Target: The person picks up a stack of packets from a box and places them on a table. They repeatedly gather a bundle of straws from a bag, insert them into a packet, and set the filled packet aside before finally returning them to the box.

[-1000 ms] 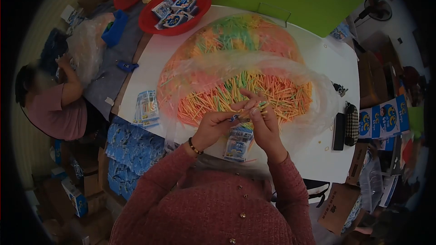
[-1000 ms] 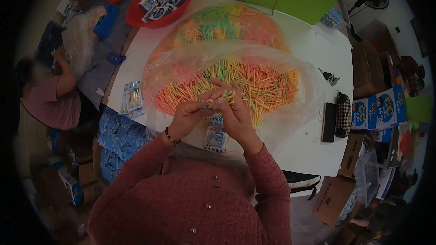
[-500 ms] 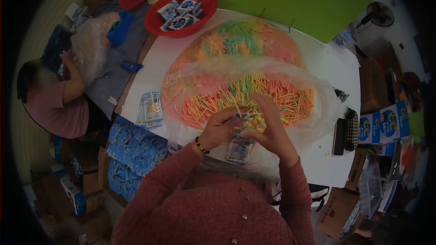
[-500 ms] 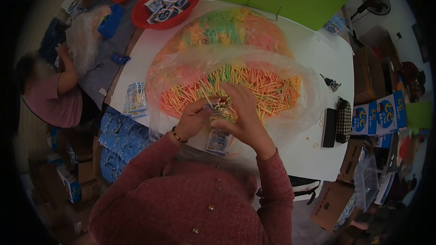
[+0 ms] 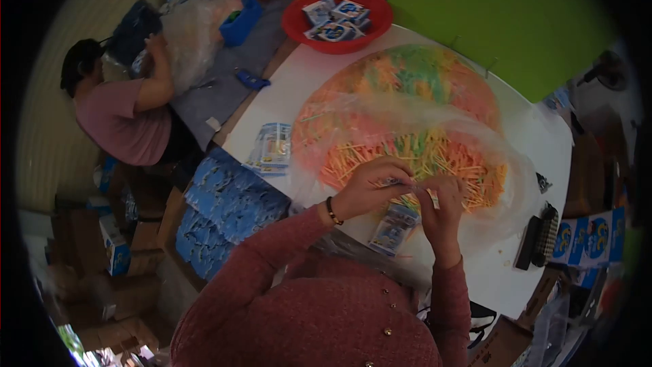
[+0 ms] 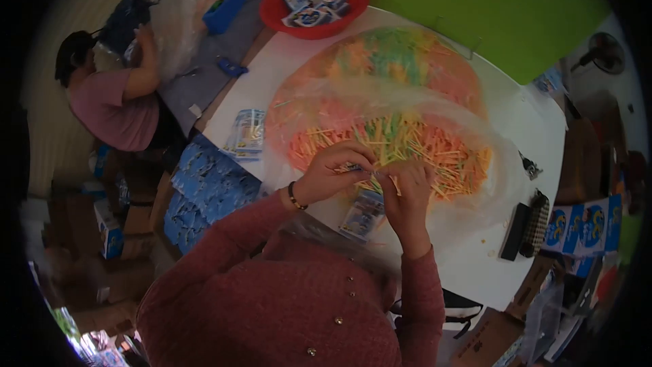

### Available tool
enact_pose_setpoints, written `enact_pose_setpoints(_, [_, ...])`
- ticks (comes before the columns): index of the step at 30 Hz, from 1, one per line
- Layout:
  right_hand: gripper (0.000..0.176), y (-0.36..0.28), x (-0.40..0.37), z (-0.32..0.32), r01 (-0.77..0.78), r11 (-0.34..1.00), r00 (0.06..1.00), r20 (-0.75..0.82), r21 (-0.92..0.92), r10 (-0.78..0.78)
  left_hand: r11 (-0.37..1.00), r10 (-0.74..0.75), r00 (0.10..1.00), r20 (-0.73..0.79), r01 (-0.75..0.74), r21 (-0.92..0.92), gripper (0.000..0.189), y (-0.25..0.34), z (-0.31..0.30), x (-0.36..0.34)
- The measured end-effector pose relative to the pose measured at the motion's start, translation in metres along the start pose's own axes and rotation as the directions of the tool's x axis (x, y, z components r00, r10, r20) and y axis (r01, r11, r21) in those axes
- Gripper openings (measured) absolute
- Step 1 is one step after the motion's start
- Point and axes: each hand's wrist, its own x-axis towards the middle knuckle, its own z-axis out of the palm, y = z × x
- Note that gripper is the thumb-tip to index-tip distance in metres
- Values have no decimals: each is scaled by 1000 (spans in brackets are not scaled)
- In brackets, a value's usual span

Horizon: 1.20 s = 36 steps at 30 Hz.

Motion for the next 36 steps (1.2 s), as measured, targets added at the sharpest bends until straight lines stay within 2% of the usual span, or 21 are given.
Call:
enact_pose_setpoints(1, [17,-8,-1,0,20,999,1000,10,43,-21,996,60,998,33,-63,67,31,5,-7,-8])
enact_pose_setpoints(2, [18,-16,-4,-3,-33,992,999,20,125,31,992,17,997,-77,-7,128,17,32,-13,-13])
enact_pose_setpoints(4, [20,-17,-13,-7,-95,975,995,38,203,89,983,-109,955,-275,144,110,24,55,-44,-30])
enact_pose_setpoints(6, [20,-11,-26,-17,-291,797,939,-3,529,345,938,-235,776,-586,339,73,32,70,-87,-34])
enact_pose_setpoints(7, [17,0,-35,-22,-309,782,930,-1,541,368,942,-177,753,-634,316,112,37,67,-112,-34])
enact_pose_setpoints(9, [16,11,-45,-23,-314,752,912,-36,580,408,943,-141,736,-662,303,136,43,39,-160,-40])
enact_pose_setpoints(11, [15,15,-54,-31,-317,731,889,-80,605,452,830,-164,800,-578,428,358,53,-3,-186,-48])
enact_pose_setpoints(12, [12,15,-56,-34,-382,731,859,-74,566,506,837,-176,809,-561,423,346,53,-7,-184,-48])
enact_pose_setpoints(13, [9,16,-56,-36,-443,724,826,-73,528,559,576,47,853,-520,402,712,57,-11,-180,-46])
enact_pose_setpoints(14, [9,16,-54,-40,-450,727,815,-94,518,571,184,238,896,-376,338,923,62,-14,-175,-42])
enact_pose_setpoints(15, [6,16,-54,-44,-496,806,827,-107,323,552,243,354,872,-338,264,933,49,0,-161,-31])
enact_pose_setpoints(16, [3,16,-53,-47,-524,844,838,-108,113,534,259,345,880,-327,246,934,49,15,-141,-26])
enact_pose_setpoints(18, [3,15,-47,-39,-485,874,873,-50,21,485,283,320,922,-220,128,951,32,39,-90,-27])
enact_pose_setpoints(20, [4,18,-35,-23,-418,907,907,22,-59,420,483,68,997,30,-59,874,29,37,-39,-38])
enact_pose_setpoints(22, [13,23,-24,2,-157,973,971,154,-170,184,589,-158,979,132,-14,808,38,12,4,-54])
enact_pose_setpoints(23, [13,21,-16,12,-156,973,972,150,-169,182,587,-155,979,133,-17,809,38,2,19,-58])
enact_pose_setpoints(25, [22,17,-6,29,-5,952,949,299,-306,101,571,-226,971,81,65,818,43,-11,38,-62])
enact_pose_setpoints(29, [20,27,-6,59,96,885,927,364,-456,87,585,-201,980,-3,122,802,47,-15,46,-64])
enact_pose_setpoints(31, [14,23,-2,61,184,810,886,450,-556,108,593,-291,957,-2,181,785,46,-16,44,-62])
enact_pose_setpoints(35, [11,29,-7,64,242,755,842,518,-610,148,667,-226,974,-8,160,728,43,-18,43,-61])
enact_pose_setpoints(36, [10,33,-11,58,166,840,871,476,-517,121,636,-259,966,11,162,754,39,-19,38,-64])
